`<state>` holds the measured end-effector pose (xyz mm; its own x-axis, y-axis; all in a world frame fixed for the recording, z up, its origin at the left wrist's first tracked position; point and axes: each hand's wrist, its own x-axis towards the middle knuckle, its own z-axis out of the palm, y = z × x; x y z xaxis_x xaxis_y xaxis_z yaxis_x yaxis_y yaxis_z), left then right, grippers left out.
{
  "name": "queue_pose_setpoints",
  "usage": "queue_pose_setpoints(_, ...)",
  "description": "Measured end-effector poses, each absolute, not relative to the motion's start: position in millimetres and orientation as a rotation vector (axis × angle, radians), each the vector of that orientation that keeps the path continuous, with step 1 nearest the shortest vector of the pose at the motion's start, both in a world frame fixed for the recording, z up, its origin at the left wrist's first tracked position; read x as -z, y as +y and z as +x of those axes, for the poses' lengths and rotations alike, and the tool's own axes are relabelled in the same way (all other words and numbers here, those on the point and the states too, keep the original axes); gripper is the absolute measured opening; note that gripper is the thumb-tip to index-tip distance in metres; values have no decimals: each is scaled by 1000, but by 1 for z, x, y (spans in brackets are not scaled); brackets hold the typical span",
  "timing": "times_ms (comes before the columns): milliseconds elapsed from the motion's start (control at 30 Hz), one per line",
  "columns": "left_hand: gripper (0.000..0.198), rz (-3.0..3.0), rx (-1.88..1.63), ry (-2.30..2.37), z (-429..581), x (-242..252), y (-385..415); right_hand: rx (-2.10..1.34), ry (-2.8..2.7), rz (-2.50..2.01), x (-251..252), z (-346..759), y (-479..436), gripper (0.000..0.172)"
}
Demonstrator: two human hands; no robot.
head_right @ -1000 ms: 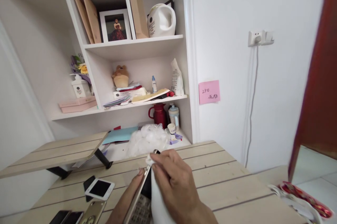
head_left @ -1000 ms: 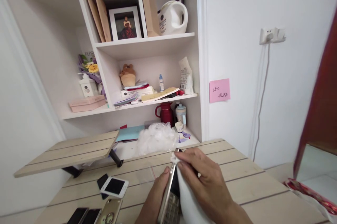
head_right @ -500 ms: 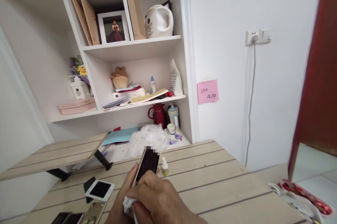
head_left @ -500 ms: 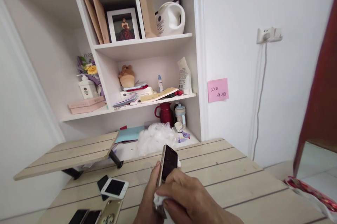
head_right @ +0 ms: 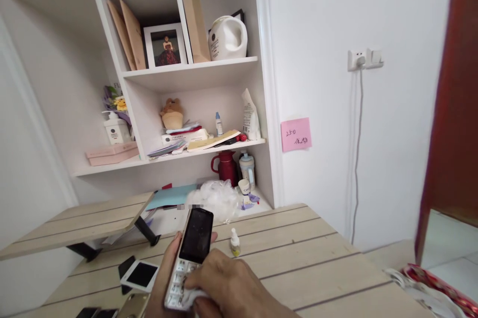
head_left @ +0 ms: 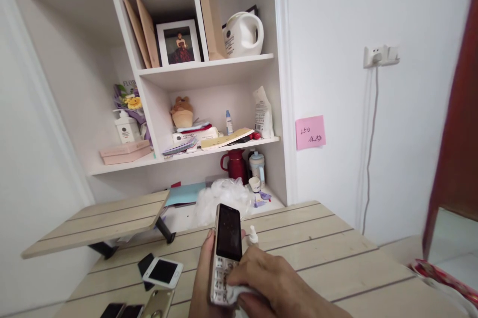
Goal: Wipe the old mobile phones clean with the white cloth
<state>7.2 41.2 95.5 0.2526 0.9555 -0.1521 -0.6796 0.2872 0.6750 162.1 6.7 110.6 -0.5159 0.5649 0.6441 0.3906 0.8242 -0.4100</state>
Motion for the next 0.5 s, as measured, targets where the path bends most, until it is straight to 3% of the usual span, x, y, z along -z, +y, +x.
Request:
queue_pose_setpoints(167,43,473,-1107,564,17,-113,40,-244,-2059,-954,-106,167,11,39)
queue_pose_setpoints(267,35,471,-1160,610,13,-112,38,-231,-2057,-875,-101,160,12,34)
queue_pose_setpoints(400,44,501,-1127,637,4,-110,37,-326,-2162,-614,-101,157,10,23)
queue_pose_setpoints(500,46,437,-1017,583,3,-112,38,-299,-2128,-732,-105,162,9,30)
